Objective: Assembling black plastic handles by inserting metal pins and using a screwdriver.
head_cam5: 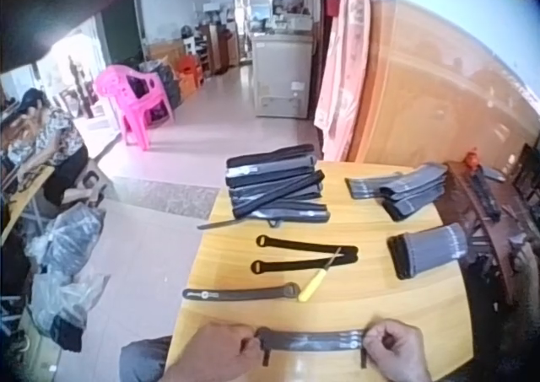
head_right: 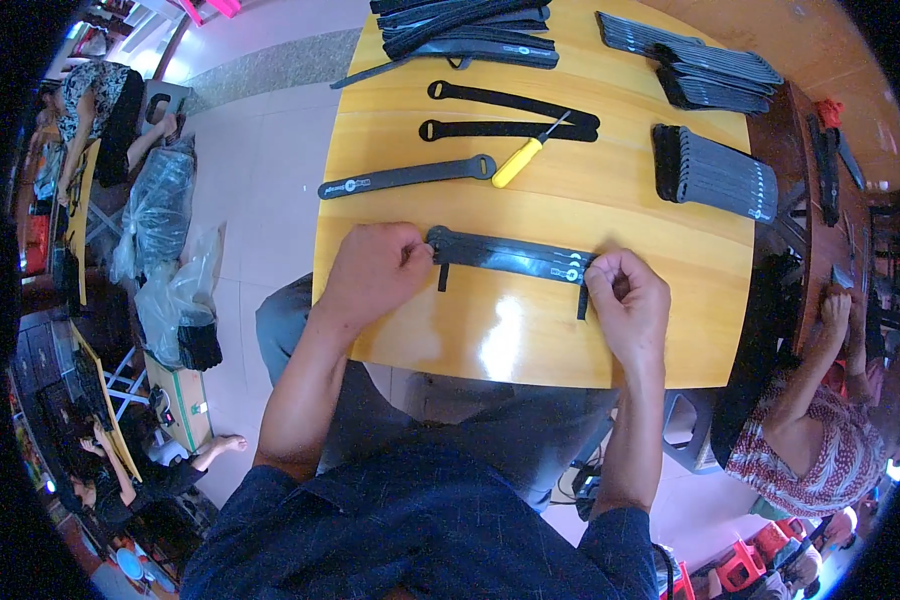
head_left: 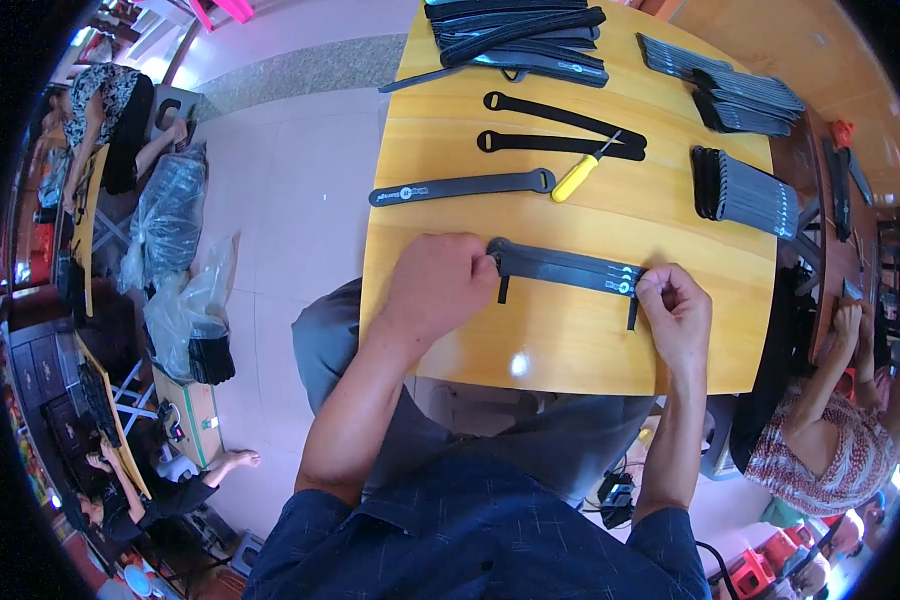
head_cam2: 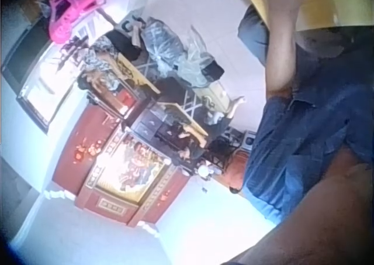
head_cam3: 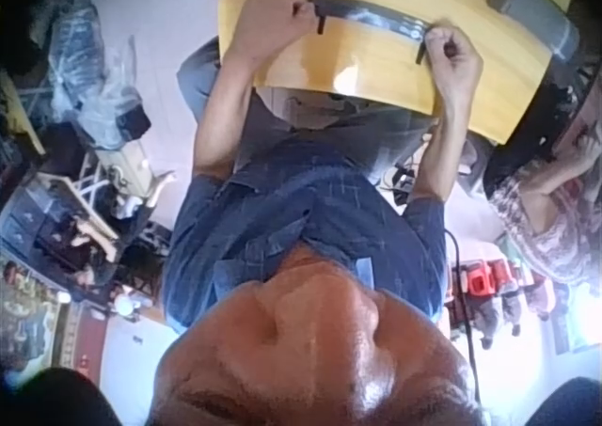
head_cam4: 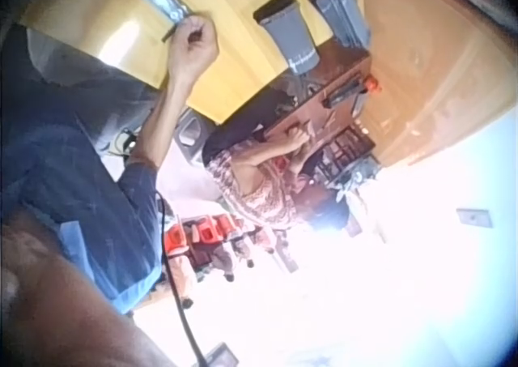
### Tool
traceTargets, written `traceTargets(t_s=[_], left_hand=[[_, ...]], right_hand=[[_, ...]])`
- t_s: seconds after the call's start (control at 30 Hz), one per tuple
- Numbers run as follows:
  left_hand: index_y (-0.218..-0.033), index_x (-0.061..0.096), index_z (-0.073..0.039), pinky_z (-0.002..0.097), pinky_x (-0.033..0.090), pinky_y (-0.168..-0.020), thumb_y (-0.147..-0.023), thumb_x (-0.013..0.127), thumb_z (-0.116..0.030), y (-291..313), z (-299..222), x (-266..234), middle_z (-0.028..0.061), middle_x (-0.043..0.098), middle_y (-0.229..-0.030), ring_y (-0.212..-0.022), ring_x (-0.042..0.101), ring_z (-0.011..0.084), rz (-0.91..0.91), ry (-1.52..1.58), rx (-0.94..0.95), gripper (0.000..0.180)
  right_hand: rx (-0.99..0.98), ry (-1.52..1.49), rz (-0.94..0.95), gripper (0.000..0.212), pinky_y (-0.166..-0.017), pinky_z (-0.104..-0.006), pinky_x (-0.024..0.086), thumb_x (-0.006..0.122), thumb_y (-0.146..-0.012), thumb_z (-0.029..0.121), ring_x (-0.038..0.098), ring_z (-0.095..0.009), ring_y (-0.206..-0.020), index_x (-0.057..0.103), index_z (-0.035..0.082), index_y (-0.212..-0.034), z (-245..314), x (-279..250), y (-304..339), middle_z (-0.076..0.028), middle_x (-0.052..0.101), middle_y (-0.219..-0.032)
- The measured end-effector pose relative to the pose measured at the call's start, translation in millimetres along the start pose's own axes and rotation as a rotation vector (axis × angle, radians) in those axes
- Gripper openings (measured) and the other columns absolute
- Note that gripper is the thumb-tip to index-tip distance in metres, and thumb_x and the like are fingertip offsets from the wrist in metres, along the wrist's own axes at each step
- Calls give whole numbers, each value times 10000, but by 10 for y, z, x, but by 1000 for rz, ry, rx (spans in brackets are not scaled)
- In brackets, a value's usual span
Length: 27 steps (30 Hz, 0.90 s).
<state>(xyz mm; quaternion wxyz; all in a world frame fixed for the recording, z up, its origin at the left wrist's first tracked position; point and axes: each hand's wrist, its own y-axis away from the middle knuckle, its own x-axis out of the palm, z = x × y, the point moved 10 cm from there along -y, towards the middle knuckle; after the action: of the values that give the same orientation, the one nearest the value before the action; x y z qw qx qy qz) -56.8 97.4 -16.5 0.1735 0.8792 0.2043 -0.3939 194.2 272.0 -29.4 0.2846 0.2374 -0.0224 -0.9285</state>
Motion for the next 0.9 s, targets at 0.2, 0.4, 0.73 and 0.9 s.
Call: traceTargets(t_s=[0.2,0.4,0.73,0.9], left_hand=[[-784,688,-2,524,539,-713,-897,636,-212,-16,-33,12,233,672,-756,-747,679,436,2,-16,20,244],[-772,682,3,525,534,-704,-891,622,-192,-19,-17,6,235,668,-750,-738,674,438,7,1,11,236],[-760,704,3,537,561,-753,-857,607,-184,-40,-16,32,235,698,-774,-754,691,438,35,-13,-3,231],[-767,705,6,544,561,-755,-859,612,-188,-43,-50,26,240,698,-777,-761,691,447,35,-24,-4,234]], right_hand=[[-22,-9,10,78,-586,-191,403,716,-959,11,491,-7,-650,680,24,-891,-17,-6,-3,77,595,-755],[-25,-30,7,74,-583,-188,400,717,-959,14,490,-7,-649,681,27,-895,10,19,-4,78,586,-748],[-28,1,2,71,-574,-190,400,720,-956,18,487,-6,-639,685,27,-895,-7,2,-8,78,593,-750],[-33,9,-4,67,-578,-188,406,725,-954,19,500,-4,-647,691,25,-897,-24,-11,-14,75,607,-755]])
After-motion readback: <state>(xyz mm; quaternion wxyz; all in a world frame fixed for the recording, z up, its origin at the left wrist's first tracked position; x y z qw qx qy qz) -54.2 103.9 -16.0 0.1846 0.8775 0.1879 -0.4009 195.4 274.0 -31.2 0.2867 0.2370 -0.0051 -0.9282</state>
